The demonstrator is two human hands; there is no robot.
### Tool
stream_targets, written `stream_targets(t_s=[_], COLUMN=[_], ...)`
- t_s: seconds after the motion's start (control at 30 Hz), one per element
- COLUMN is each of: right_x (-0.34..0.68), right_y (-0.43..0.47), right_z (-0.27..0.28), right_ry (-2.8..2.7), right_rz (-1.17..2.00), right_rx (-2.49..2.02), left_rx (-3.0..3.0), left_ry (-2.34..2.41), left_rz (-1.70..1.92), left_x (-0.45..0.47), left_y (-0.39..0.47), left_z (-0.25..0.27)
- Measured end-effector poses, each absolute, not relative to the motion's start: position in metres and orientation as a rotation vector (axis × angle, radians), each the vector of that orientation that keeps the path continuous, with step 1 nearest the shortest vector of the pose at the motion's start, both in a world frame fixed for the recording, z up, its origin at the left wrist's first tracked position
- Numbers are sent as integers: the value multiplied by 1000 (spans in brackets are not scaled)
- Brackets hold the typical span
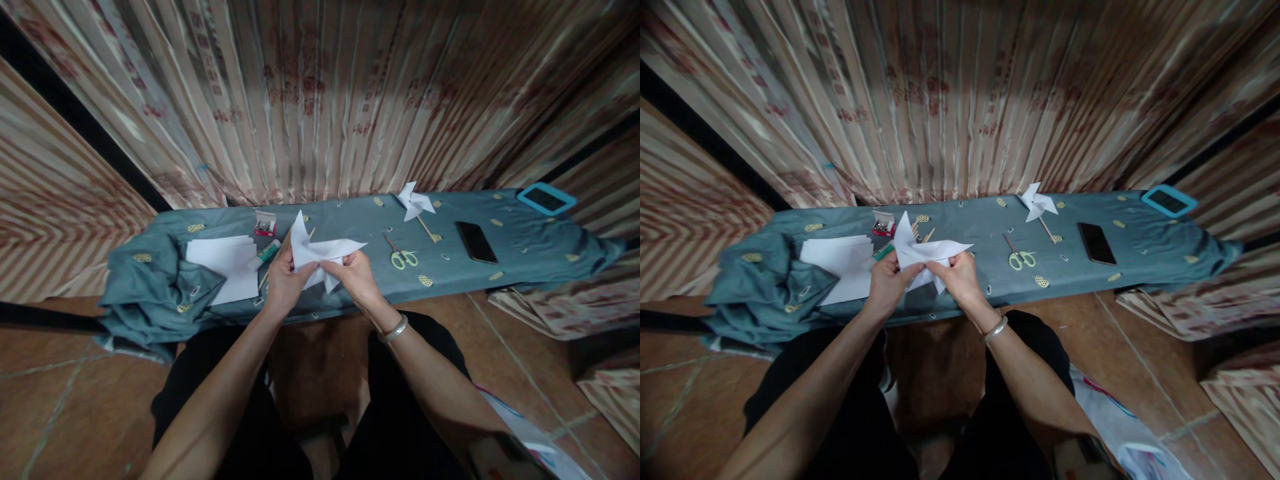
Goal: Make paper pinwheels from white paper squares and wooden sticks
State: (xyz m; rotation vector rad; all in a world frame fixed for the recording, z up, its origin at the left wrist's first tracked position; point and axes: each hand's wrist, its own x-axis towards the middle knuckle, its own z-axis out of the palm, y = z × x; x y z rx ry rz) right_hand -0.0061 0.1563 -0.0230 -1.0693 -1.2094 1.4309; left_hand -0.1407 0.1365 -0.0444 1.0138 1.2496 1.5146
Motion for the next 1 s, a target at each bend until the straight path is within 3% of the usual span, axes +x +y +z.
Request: stream_targets(t_s=[0.43,0.6,0.73,0.8,1.0], right_x=[-31,-42,-75,-99,-152], right_y=[156,178,208,226,270], right_z=[-26,-38,-41,-36,-26], right_ry=[-1196,-1370,-1946,-2302,-2582], right_rz=[1422,1197,851,494,208], right_rx=[-1028,-1101,-1204,-1245,-1272], left_rx=[700,482,381,352,358], left_ry=[1224,1271,1230,1195,1184], left_rz=[1670,2018,2221,2265,2239], left_x=[-183,-246,-281,-289,-297], left_y=[127,132,133,133,133], left_z=[-34,-16,-10,-9,-11])
